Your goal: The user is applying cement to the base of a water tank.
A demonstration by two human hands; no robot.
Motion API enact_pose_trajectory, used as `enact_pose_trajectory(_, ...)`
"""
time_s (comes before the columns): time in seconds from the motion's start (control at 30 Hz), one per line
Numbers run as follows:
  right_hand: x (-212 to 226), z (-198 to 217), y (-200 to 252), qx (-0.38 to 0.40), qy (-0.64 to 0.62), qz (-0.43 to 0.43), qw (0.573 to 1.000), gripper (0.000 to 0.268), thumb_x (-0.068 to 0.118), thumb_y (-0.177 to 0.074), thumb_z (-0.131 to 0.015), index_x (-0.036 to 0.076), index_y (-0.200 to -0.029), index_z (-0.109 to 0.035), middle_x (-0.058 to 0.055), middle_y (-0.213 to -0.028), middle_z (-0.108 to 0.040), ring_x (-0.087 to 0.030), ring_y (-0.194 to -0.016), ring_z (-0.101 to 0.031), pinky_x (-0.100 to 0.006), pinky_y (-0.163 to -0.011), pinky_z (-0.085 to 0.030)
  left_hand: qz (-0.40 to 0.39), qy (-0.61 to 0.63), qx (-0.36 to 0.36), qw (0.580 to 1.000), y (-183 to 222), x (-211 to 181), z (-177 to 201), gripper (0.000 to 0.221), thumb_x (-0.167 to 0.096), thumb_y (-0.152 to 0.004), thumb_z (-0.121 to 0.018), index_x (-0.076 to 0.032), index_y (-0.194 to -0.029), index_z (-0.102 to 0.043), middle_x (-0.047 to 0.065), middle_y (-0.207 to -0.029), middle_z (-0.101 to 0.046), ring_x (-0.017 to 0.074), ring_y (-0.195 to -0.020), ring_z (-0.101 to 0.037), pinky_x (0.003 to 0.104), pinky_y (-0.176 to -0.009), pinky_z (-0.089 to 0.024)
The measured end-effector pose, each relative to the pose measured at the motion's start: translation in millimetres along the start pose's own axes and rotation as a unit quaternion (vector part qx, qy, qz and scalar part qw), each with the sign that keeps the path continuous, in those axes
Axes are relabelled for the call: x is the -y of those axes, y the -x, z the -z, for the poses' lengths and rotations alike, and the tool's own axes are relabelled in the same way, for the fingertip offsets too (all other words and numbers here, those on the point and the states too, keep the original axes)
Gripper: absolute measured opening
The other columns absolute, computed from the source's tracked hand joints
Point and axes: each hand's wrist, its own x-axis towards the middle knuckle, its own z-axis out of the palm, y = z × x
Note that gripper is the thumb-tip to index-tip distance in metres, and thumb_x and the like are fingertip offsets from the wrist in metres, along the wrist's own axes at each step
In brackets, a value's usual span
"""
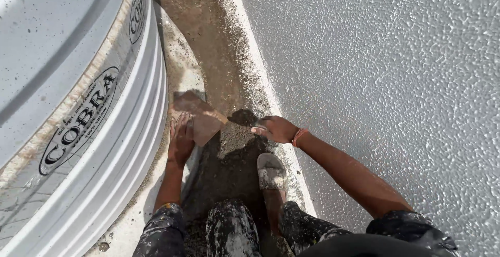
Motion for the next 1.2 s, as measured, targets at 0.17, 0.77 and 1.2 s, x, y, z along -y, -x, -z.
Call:
enact_pose_trajectory(0.17,-16,-57,-18,-0.011,-0.134,-0.040,0.990,0.067,0.056,-0.103,-0.028,0.013,-0.147,-0.053,-0.016,-0.153,-0.051,-0.036,-0.140,-0.047,-0.054,-0.116,-0.035,0.024,0.043,0.013,0.999,-2,-9,26,0.071,0.006,-0.087,-0.057,-0.003,-0.154,-0.036,0.021,-0.157,-0.041,0.0370,-0.150,-0.033,0.056,-0.128,-0.012)
enact_pose_trajectory(0.77,48,-239,-67,-0.256,-0.413,0.194,0.852,0.040,0.025,-0.114,-0.042,-0.001,-0.138,-0.062,-0.022,-0.146,-0.060,-0.041,-0.139,-0.054,-0.052,-0.119,-0.041,-0.004,-0.030,-0.026,0.999,-11,-7,12,0.067,0.004,-0.083,-0.067,-0.003,-0.147,-0.050,0.016,-0.160,-0.045,0.0309,-0.150,-0.040,0.054,-0.129,-0.023)
enact_pose_trajectory(1.2,9,-257,-171,-0.195,-0.251,0.108,0.942,0.042,0.031,-0.113,-0.046,0.006,-0.148,-0.051,-0.014,-0.155,-0.048,-0.036,-0.153,-0.036,-0.050,-0.128,-0.031,-0.001,-0.103,0.039,0.994,4,7,-11,0.085,0.002,-0.078,-0.071,-0.009,-0.158,-0.043,0.012,-0.163,-0.042,0.0273,-0.153,-0.037,0.052,-0.132,-0.019)
